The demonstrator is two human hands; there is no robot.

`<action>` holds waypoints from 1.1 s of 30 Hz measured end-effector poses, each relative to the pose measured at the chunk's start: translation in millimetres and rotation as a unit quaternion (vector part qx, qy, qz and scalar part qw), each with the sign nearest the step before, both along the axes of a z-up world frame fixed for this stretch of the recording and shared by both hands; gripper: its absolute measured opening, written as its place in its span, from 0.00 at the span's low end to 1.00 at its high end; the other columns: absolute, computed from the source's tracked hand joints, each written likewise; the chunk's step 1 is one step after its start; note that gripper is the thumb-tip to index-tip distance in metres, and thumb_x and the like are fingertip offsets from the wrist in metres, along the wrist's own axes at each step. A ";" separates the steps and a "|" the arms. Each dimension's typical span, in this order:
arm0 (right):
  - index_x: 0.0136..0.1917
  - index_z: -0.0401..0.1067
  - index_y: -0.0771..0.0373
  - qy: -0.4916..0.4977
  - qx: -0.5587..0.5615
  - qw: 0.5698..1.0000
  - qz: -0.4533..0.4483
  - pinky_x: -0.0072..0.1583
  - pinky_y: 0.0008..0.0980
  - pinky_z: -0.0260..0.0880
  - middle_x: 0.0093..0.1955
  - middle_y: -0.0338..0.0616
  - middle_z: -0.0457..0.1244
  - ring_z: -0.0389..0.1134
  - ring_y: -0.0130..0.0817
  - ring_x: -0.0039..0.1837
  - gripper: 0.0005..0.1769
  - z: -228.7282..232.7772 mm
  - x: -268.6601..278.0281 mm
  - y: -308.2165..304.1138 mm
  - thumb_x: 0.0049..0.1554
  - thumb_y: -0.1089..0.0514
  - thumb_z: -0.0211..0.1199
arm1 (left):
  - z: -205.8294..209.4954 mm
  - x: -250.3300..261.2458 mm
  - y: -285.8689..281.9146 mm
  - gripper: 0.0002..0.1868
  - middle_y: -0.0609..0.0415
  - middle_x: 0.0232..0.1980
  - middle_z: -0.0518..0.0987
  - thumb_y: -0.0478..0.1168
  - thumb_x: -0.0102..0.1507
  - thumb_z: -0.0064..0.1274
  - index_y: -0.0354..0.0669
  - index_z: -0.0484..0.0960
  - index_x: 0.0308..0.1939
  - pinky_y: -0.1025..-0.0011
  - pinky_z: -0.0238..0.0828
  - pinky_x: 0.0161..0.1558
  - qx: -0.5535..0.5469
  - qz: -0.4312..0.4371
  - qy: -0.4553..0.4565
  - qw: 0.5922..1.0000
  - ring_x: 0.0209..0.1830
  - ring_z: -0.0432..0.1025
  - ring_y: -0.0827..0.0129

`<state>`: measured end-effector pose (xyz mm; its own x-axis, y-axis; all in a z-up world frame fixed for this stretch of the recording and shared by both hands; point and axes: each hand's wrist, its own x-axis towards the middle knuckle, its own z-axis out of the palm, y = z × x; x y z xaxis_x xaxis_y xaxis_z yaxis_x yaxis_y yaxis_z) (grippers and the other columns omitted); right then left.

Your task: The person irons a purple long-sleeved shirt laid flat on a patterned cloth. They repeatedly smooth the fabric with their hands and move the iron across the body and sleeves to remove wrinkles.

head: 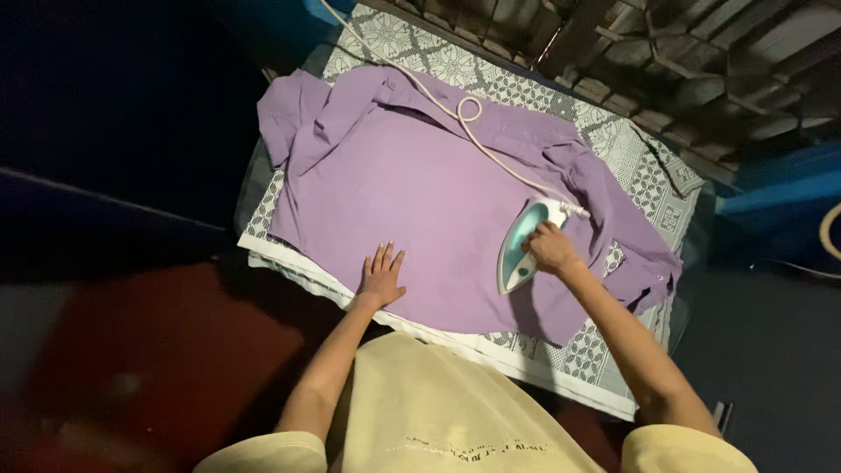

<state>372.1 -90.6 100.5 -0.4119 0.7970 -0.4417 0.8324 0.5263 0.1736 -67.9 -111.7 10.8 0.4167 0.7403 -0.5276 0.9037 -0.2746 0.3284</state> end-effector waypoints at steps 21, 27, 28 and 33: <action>0.54 0.79 0.43 0.011 -0.113 0.991 0.074 0.66 0.34 0.59 0.50 0.33 0.69 0.62 0.35 0.64 0.22 26.0 -37.5 -59.3 0.43 0.52 0.71 | -6.0 13.5 -80.6 0.51 0.48 0.82 0.47 0.48 0.56 0.67 0.49 0.53 0.77 0.51 0.43 0.77 0.100 -0.011 0.004 0.995 0.81 0.43 0.53; 0.53 0.80 0.42 0.024 -0.103 0.992 0.071 0.67 0.34 0.58 0.50 0.34 0.69 0.62 0.36 0.63 0.22 23.7 -42.3 -64.7 0.44 0.55 0.72 | 0.2 12.7 -83.9 0.33 0.48 0.80 0.53 0.43 0.55 0.66 0.47 0.71 0.62 0.54 0.47 0.75 0.135 -0.024 0.003 0.990 0.80 0.48 0.54; 0.53 0.80 0.43 0.029 -0.092 0.992 0.084 0.67 0.34 0.59 0.50 0.34 0.68 0.62 0.36 0.63 0.21 22.8 -41.9 -68.0 0.44 0.55 0.72 | -0.7 12.7 -84.8 0.27 0.49 0.79 0.55 0.42 0.55 0.66 0.48 0.74 0.57 0.54 0.48 0.74 0.142 -0.039 -0.003 0.989 0.80 0.49 0.55; 0.53 0.79 0.42 0.002 -0.118 0.991 0.057 0.68 0.33 0.59 0.51 0.34 0.68 0.62 0.35 0.63 0.19 21.0 -27.2 -70.8 0.47 0.51 0.72 | 3.7 6.5 -89.8 0.13 0.51 0.76 0.60 0.39 0.55 0.63 0.49 0.80 0.42 0.56 0.52 0.71 0.144 -0.068 -0.044 0.986 0.78 0.51 0.56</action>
